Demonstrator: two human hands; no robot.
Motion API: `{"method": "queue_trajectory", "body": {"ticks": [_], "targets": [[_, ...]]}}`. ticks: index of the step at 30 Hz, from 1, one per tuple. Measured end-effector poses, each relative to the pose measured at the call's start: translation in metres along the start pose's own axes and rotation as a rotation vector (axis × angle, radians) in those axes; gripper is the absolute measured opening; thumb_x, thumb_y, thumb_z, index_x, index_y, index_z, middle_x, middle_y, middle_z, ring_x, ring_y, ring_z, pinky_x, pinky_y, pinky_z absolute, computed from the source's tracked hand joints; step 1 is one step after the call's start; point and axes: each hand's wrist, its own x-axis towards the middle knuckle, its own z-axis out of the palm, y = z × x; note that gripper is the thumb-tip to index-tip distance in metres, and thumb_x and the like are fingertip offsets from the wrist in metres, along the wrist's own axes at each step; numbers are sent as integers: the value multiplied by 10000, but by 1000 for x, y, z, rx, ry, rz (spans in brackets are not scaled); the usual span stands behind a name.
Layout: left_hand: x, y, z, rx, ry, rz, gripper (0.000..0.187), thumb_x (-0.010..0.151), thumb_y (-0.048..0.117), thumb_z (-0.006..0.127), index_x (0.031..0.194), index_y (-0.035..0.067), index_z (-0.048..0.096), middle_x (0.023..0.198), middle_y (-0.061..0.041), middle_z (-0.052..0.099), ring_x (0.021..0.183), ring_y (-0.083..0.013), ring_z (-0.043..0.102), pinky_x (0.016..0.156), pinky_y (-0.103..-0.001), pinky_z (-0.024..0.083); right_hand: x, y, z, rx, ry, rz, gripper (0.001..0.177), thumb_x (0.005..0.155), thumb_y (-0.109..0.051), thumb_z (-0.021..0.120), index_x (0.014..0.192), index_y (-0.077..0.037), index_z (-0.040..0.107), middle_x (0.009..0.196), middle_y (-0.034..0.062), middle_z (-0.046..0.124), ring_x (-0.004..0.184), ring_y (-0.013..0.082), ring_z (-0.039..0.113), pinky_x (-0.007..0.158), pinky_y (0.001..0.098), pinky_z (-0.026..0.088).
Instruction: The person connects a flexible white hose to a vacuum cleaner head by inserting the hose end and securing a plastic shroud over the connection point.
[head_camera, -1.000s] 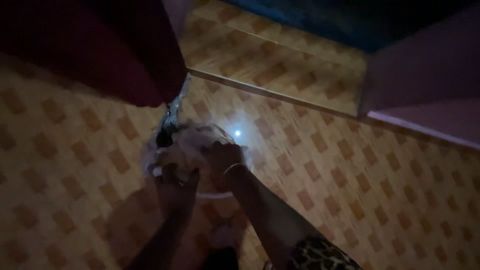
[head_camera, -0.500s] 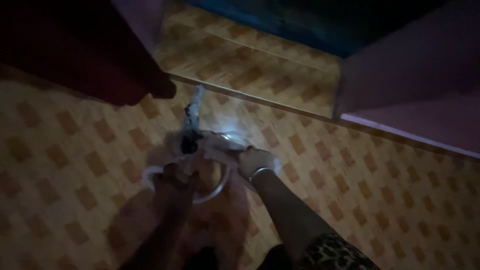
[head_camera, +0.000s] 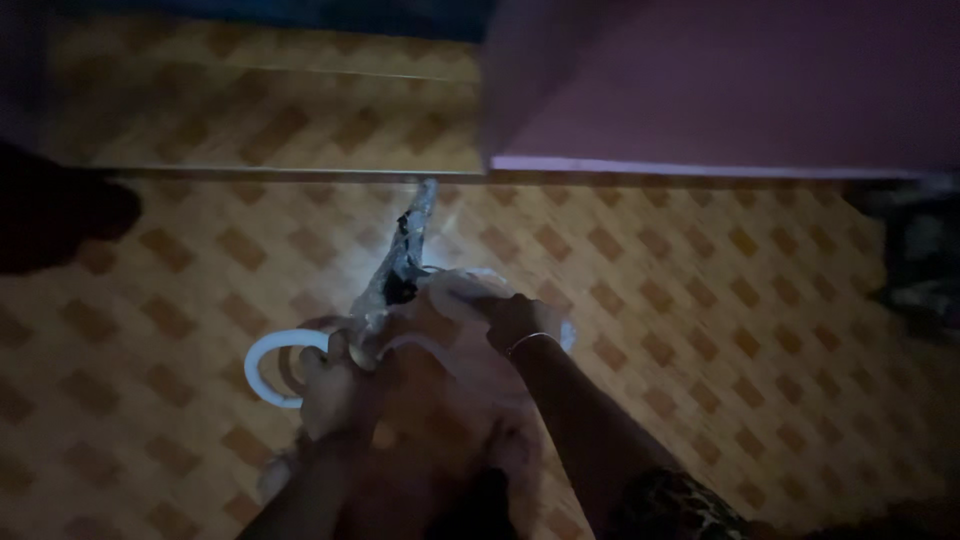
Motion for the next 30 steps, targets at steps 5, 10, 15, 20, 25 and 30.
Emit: {"method": "queue_trajectory", "body": {"ticks": [5,10,15,20,25,30], "targets": [[-17,68,62,142,152,275,598,718,502,802,1200,188,638,1306,-218,499,1222,-468,553,869,-537,533,-8,97,14,184,31,69,525,896,-236,570,1380,-438,598,1204,61,730,1083,286,716,906,463,577],[-42,118,117,190,57,307,637,719,537,789,1240,216,614,1239,-189,519,1133,-434,611,906,-518,535,-24,167,16,332,41,164,508,911,-226,542,1344,-475,628,1217,71,718,1084,309,708,928,465,567],[-65,148,148,249,-71,235,653,753,553,777,1273,210,582,1233,-187,506,1049,-414,636,860,-540,542,4,232,63,333,53,274,387,930,-306,570,1293,-325,701,1234,96,727,1112,319,702,944,477,559],[-71,147,152,273,-99,226,652,729,536,799,1252,214,581,1234,-148,523,1060,-400,643,833,-535,563,29,308,123,559,244,301,404,1001,-322,465,1361,-331,648,1223,159,719,1108,381,702,948,493,557],[-55,132,134,276,-17,299,705,665,467,828,1277,212,586,1422,-193,452,1065,-404,649,799,-533,575,45,327,142,548,216,384,423,964,-307,490,1365,-268,619,1259,189,666,1114,436,649,939,520,524],[-44,112,110,239,-37,136,690,697,522,795,1301,257,594,1337,-117,559,1081,-356,672,856,-523,574,87,290,163,403,216,250,435,1015,-242,452,1394,-79,590,1216,255,699,1069,464,695,922,534,549]]}}
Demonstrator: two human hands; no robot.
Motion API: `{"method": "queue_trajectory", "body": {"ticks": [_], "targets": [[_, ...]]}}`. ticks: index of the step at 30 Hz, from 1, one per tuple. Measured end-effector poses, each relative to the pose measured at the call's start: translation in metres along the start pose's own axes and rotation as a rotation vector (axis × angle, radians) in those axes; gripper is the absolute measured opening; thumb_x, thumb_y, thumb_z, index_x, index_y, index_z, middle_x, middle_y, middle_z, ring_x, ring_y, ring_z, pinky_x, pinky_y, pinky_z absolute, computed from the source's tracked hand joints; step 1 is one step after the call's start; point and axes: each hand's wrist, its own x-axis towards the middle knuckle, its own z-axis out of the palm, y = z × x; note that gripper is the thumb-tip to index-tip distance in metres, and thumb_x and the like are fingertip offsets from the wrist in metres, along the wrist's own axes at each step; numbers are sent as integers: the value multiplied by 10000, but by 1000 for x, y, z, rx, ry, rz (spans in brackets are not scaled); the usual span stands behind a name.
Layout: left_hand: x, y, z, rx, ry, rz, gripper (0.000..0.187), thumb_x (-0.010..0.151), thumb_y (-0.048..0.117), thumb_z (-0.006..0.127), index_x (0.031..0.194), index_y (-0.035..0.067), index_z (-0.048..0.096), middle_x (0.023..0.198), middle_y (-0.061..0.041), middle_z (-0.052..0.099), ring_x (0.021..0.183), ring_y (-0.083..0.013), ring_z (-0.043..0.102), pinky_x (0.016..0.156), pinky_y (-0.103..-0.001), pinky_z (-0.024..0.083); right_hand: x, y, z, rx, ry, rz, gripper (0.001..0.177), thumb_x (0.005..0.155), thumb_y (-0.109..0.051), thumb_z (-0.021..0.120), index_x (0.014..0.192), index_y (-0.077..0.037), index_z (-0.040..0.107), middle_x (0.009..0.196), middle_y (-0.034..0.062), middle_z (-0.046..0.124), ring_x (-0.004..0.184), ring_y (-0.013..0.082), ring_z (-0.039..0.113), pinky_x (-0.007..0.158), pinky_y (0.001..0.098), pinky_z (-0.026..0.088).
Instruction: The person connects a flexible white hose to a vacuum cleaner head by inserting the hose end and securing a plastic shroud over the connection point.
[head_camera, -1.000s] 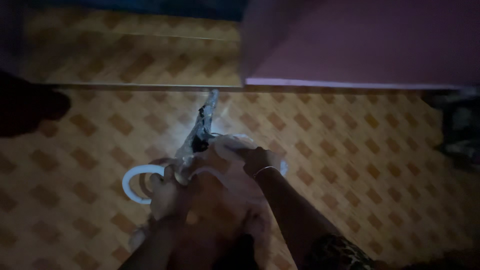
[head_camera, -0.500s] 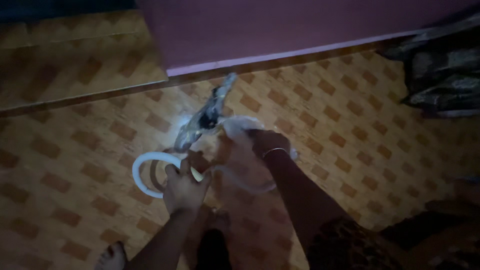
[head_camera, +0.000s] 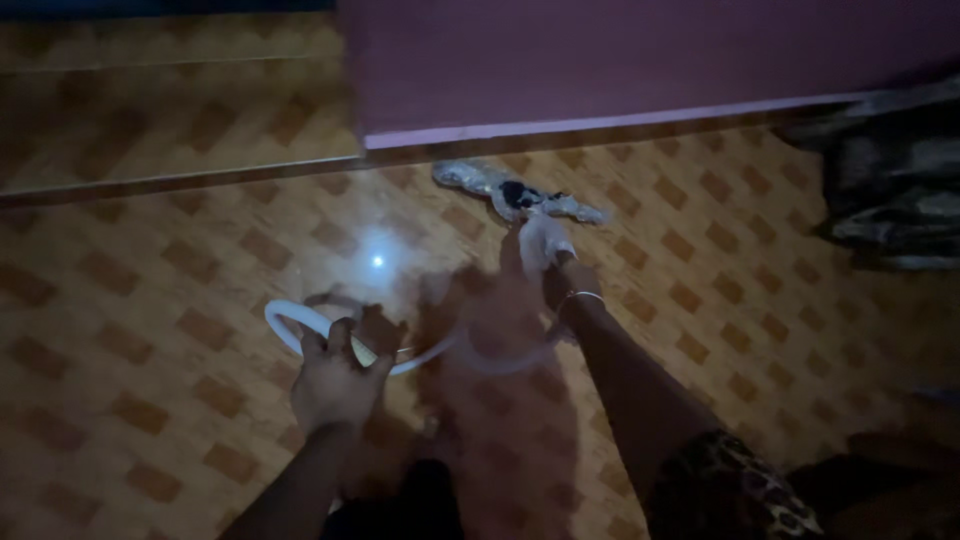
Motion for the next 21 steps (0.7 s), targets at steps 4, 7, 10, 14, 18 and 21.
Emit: {"method": "queue_trajectory", "body": {"ticks": [4,7,10,14,18,21], "targets": [[3,-29,-13,-34,19,-78,670,741,530,764,1326,255,587,1338,-122,575,1100,-375,657,871,-530,559,-14,-76,4,-355,-44,-141,384,1017,-219,493,1331,-26,601,1218,292,690,1058,447,710,876,511,581],[0,-55,-19,-125,109,-9,619,756,473,737,1304,226,589,1415,-127,567,1107,-402,646,848,-543,546,-54,-119,-19,179,-34,131,517,960,-228,499,1438,-39,443,1140,313,690,1057,485,676,926,547,528],[2,-79,-27,-207,85,-32,575,790,446,709,1324,271,592,1320,-150,604,1110,-414,642,865,-543,541,-91,-161,-33,127,-68,125,560,963,-207,484,1490,-51,375,1139,317,686,1043,493,679,922,557,525],[6,-112,-35,-186,-1,-173,558,861,510,689,1316,217,554,1281,-149,622,1091,-422,650,886,-545,539,-128,-212,-45,75,-117,45,532,958,-201,487,1475,-104,408,1140,309,682,1046,485,679,921,563,527],[0,-153,-34,-350,213,46,450,891,360,673,1295,184,579,1215,-181,646,1039,-436,644,854,-540,537,-129,-262,-35,76,-120,-205,468,966,-214,482,1426,-126,468,1116,277,700,1041,479,663,904,577,515],[-1,-180,-29,-412,428,270,282,920,234,638,1179,123,641,1161,-178,690,1011,-437,655,859,-520,544,-115,-302,-11,0,67,-444,476,949,-144,473,1425,-140,484,1140,308,660,982,491,667,860,543,549]]}}
